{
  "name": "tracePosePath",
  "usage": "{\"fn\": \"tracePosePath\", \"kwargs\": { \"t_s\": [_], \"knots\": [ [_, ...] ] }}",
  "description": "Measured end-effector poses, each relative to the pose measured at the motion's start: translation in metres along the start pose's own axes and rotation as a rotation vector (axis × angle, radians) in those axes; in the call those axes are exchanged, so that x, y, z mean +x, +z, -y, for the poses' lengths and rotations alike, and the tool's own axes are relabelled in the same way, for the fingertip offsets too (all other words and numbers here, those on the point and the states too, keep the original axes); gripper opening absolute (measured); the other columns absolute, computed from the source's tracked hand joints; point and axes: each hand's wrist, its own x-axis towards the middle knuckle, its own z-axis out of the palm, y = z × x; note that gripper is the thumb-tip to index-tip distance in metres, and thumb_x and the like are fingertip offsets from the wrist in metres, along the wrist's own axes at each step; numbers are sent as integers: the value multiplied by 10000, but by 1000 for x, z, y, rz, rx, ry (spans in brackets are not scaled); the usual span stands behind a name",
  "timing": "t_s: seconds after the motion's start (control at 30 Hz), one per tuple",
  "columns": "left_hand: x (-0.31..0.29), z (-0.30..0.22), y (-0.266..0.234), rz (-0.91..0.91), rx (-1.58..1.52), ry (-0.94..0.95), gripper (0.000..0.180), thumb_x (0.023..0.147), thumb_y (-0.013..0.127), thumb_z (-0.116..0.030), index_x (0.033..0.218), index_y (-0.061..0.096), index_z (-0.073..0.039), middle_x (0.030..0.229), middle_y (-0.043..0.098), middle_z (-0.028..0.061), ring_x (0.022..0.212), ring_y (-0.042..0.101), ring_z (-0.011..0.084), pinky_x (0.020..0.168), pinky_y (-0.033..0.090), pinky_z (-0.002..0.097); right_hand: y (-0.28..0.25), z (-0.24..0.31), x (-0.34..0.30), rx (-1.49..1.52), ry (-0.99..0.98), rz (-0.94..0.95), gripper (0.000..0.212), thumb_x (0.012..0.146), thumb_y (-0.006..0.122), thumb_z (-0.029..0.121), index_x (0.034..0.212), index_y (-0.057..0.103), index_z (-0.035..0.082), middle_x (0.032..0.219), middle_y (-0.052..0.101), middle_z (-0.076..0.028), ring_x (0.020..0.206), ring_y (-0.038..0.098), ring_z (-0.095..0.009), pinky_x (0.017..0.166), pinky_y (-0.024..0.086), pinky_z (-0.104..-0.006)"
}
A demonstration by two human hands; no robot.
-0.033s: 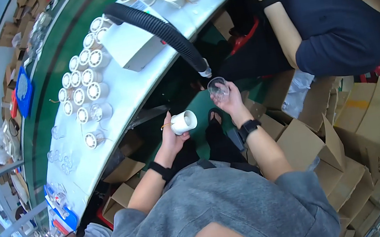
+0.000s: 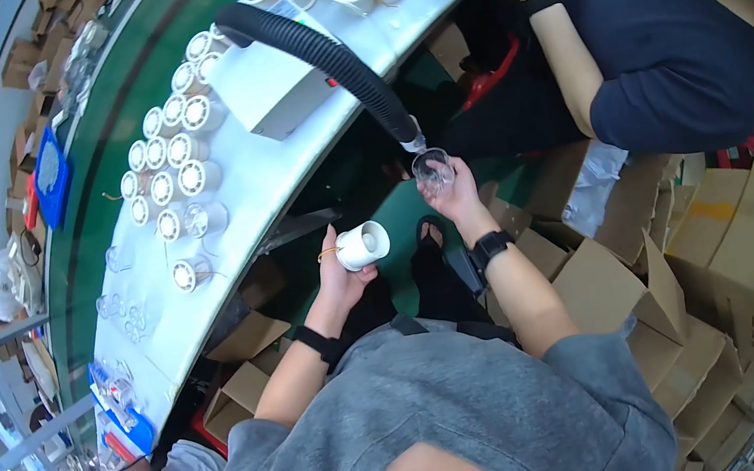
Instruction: The person removes a plastic cup from a bag, fits a fan into the cup, and sets the assembled unit on the table, repeating this process several times.
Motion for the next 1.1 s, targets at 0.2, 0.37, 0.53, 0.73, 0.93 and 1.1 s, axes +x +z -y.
{"fn": "tracePosePath", "kwargs": {
  "t_s": [0.2,0.37,0.53,0.73,0.93,1.1],
  "knots": [
    [-32,-17,-9,55,-26,134,360,832,401,-424,894,491,-81,675,513,59,473,416,139,385,297,225,16,-9,34,-57,-7,-53,332,758,425,341,901,515,55,796,549,-139,638,515,-261,513,418,-295],
    [-28,-19,6,-352,640,560,367,788,526,-372,958,433,-60,744,521,79,510,455,142,406,357,252,24,-15,-25,-351,-253,-135,272,758,493,276,922,515,61,771,529,-100,653,519,-227,516,418,-278],
    [-14,-18,17,-567,1079,836,444,743,601,-325,987,376,-31,815,515,145,697,540,258,593,436,334,52,-53,-120,-1242,-1114,102,333,667,641,126,965,521,36,882,486,-96,810,506,-215,681,425,-293],
    [-10,-7,43,-494,1182,1024,504,700,615,-380,1043,407,-76,923,498,144,797,540,306,670,440,353,114,-90,-193,-1608,-1505,210,346,619,675,144,927,545,51,965,459,-116,850,492,-245,703,427,-311],
    [-23,-20,44,-334,1691,1202,457,674,618,-378,1015,480,-107,917,496,119,781,545,287,637,444,352,123,-97,-188,-1832,-1440,28,347,631,669,211,925,550,68,956,470,-90,825,506,-234,652,440,-316],
    [-35,-34,44,-438,1671,1272,380,680,604,-375,934,518,-105,864,504,96,754,554,256,609,444,340,126,-102,-181,-1930,-1367,-149,341,660,643,266,930,553,78,914,490,-80,795,523,-233,622,442,-323]
  ]
}}
